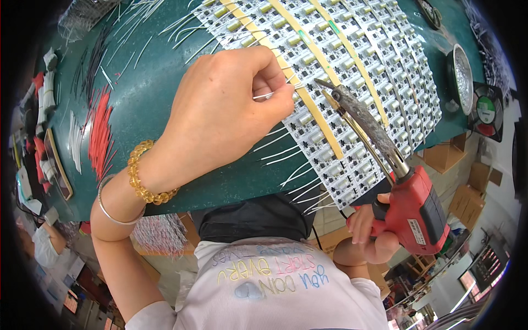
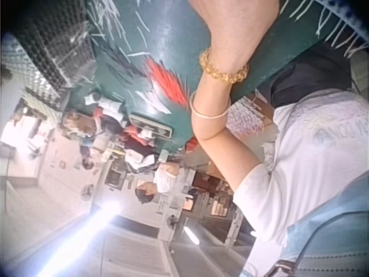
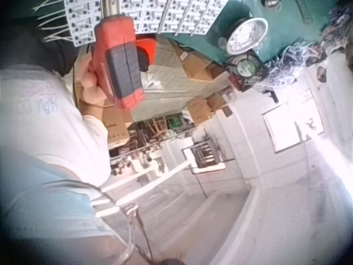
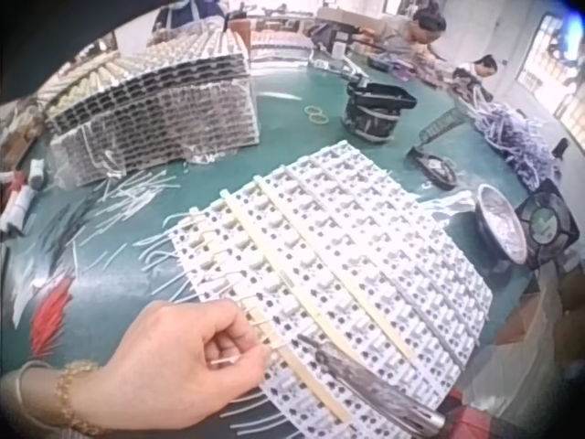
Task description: The person solders components and wires to LED circuit board panels at an assembly station. This is done using a soldering iron and solder wire, with tweezers to position the components.
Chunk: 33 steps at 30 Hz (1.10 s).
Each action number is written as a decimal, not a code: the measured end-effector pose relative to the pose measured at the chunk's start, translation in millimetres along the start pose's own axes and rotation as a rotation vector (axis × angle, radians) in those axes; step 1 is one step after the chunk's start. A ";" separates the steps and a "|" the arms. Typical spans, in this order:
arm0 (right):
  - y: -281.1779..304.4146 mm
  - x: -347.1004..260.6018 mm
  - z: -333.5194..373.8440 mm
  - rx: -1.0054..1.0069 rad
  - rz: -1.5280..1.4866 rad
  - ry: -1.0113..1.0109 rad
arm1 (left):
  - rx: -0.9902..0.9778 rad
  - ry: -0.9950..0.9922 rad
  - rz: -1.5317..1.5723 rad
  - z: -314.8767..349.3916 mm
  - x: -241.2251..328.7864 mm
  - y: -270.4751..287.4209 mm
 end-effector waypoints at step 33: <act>18.5 29.0 22.2 -0.072 0.170 0.048 | 0.065 -0.151 -0.217 14.0 8.1 -22.9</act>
Point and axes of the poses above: each hand's wrist, its own z-axis away from the middle knuckle, its own y-axis out of the back of the hand, x = y × z, the point moved 2 cm from there along -z, towards the middle knuckle, and after that the axes turned 11 degrees about z, right-handed, at the moved point
